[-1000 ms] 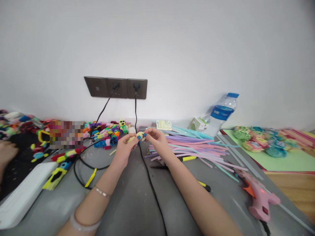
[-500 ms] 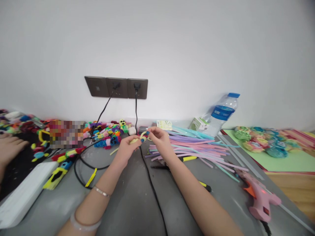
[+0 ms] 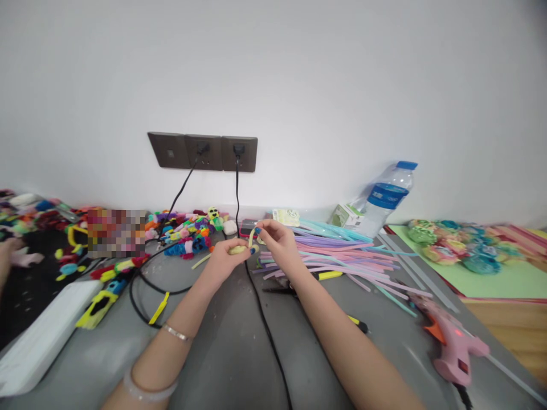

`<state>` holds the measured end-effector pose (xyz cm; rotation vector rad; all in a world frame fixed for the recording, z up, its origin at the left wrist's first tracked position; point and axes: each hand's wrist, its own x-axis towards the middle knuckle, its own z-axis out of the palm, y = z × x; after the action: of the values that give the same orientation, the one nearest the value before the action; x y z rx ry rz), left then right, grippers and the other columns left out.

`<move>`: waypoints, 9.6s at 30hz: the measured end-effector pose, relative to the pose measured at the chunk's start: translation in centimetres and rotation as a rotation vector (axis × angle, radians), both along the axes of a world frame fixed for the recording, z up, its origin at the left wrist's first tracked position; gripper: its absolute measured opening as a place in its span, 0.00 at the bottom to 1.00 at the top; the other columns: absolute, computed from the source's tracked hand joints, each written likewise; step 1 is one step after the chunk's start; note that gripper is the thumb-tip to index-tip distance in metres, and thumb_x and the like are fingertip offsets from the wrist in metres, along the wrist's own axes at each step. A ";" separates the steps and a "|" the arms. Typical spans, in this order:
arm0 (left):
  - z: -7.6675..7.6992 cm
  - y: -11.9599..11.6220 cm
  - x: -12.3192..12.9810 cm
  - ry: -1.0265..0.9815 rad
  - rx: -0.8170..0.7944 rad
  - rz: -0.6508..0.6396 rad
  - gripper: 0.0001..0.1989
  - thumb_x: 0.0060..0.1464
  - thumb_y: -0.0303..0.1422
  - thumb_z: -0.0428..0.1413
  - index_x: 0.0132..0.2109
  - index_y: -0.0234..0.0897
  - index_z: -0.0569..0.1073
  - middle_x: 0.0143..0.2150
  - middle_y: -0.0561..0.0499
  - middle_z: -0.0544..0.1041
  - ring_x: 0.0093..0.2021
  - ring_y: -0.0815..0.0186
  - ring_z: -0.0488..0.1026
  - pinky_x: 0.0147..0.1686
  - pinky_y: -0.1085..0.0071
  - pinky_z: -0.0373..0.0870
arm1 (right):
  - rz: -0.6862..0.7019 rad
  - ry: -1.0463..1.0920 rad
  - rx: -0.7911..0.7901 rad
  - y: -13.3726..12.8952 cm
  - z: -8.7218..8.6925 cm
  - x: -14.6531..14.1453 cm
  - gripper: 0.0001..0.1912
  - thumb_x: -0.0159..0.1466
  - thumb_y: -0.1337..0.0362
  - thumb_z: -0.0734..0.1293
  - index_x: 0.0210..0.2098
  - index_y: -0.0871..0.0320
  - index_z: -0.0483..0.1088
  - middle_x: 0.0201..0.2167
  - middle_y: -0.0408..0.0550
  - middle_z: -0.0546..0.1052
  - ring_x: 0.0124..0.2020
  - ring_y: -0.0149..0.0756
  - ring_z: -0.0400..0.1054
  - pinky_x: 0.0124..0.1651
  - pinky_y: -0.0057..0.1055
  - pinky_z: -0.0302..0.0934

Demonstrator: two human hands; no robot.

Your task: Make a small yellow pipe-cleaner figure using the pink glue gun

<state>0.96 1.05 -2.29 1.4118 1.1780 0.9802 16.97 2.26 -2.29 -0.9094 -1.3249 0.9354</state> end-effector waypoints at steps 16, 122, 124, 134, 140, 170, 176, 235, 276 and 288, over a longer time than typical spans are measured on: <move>0.4 0.4 0.0 -0.540 -0.220 0.294 0.24 0.25 0.42 0.73 0.31 0.34 0.78 0.21 0.57 0.70 0.21 0.77 0.62 0.21 0.79 0.56 | 0.147 0.049 -0.115 0.1 0.0 -0.4 0.13 0.53 0.55 0.72 0.30 0.56 0.69 0.24 0.41 0.71 0.25 0.30 0.64 0.31 0.30 0.59; -0.6 0.9 -0.5 -0.354 -0.058 0.212 0.18 0.35 0.39 0.69 0.34 0.33 0.80 0.22 0.54 0.71 0.22 0.75 0.60 0.22 0.77 0.53 | 0.262 -0.075 -0.220 0.1 0.1 0.2 0.15 0.53 0.53 0.74 0.28 0.57 0.68 0.25 0.40 0.69 0.27 0.31 0.60 0.32 0.29 0.52; -0.6 0.9 -0.5 -0.374 -0.092 0.213 0.19 0.34 0.39 0.70 0.34 0.33 0.80 0.22 0.54 0.71 0.21 0.75 0.60 0.21 0.78 0.52 | 0.274 -0.106 -0.196 0.0 0.1 0.2 0.16 0.54 0.53 0.73 0.29 0.57 0.68 0.26 0.41 0.70 0.27 0.31 0.61 0.32 0.29 0.54; 0.1 0.5 -0.3 -0.301 -0.133 0.144 0.19 0.35 0.41 0.68 0.34 0.32 0.80 0.22 0.54 0.69 0.21 0.75 0.59 0.21 0.78 0.51 | 0.233 -0.057 -0.091 0.1 0.0 0.0 0.15 0.56 0.53 0.73 0.36 0.57 0.72 0.31 0.46 0.76 0.31 0.34 0.68 0.37 0.33 0.60; 0.1 0.5 -0.3 -0.261 -0.126 0.101 0.18 0.36 0.41 0.67 0.34 0.33 0.80 0.22 0.54 0.69 0.21 0.75 0.58 0.21 0.77 0.49 | 0.254 -0.111 -0.027 0.2 0.0 0.1 0.10 0.60 0.57 0.70 0.37 0.56 0.76 0.31 0.46 0.77 0.32 0.35 0.69 0.37 0.33 0.60; 0.5 0.3 -0.2 -0.385 -0.183 0.146 0.19 0.31 0.41 0.70 0.31 0.33 0.79 0.22 0.55 0.69 0.22 0.75 0.59 0.22 0.77 0.52 | 0.107 -0.287 0.072 0.1 0.3 0.7 0.06 0.58 0.61 0.70 0.30 0.55 0.79 0.28 0.48 0.80 0.31 0.37 0.69 0.32 0.32 0.56; 0.0 0.4 -0.4 -0.286 -0.152 0.137 0.19 0.35 0.42 0.69 0.32 0.32 0.79 0.21 0.55 0.68 0.21 0.76 0.57 0.21 0.77 0.50 | 0.093 -0.334 0.017 0.3 -0.1 0.8 0.05 0.57 0.63 0.70 0.28 0.56 0.77 0.26 0.45 0.78 0.27 0.34 0.65 0.31 0.31 0.55; 0.0 -0.1 0.0 -0.414 -0.017 -0.098 0.18 0.45 0.41 0.66 0.35 0.37 0.68 0.25 0.58 0.67 0.23 0.74 0.63 0.22 0.78 0.56 | 0.464 0.227 -0.527 -0.8 0.5 -0.5 0.24 0.43 0.52 0.79 0.27 0.57 0.66 0.19 0.38 0.71 0.22 0.27 0.65 0.26 0.25 0.47; 1.6 -0.2 0.3 -0.760 -0.326 0.067 0.17 0.44 0.41 0.65 0.35 0.36 0.70 0.27 0.55 0.73 0.23 0.73 0.67 0.20 0.77 0.62 | 0.117 -0.302 0.350 -1.4 0.7 -1.0 0.07 0.61 0.64 0.71 0.39 0.56 0.71 0.28 0.42 0.67 0.29 0.32 0.61 0.33 0.31 0.57; 1.3 -0.1 0.3 -0.714 -0.208 0.021 0.10 0.41 0.31 0.61 0.34 0.36 0.70 0.30 0.55 0.72 0.25 0.73 0.65 0.22 0.76 0.61 | -0.036 -0.257 0.293 -1.1 1.0 -0.6 0.06 0.60 0.65 0.69 0.36 0.56 0.70 0.32 0.45 0.71 0.30 0.32 0.62 0.35 0.31 0.58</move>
<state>1.23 1.00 -1.03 0.7742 0.7271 1.2001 16.40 1.13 -1.34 -0.8394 -1.6100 0.5886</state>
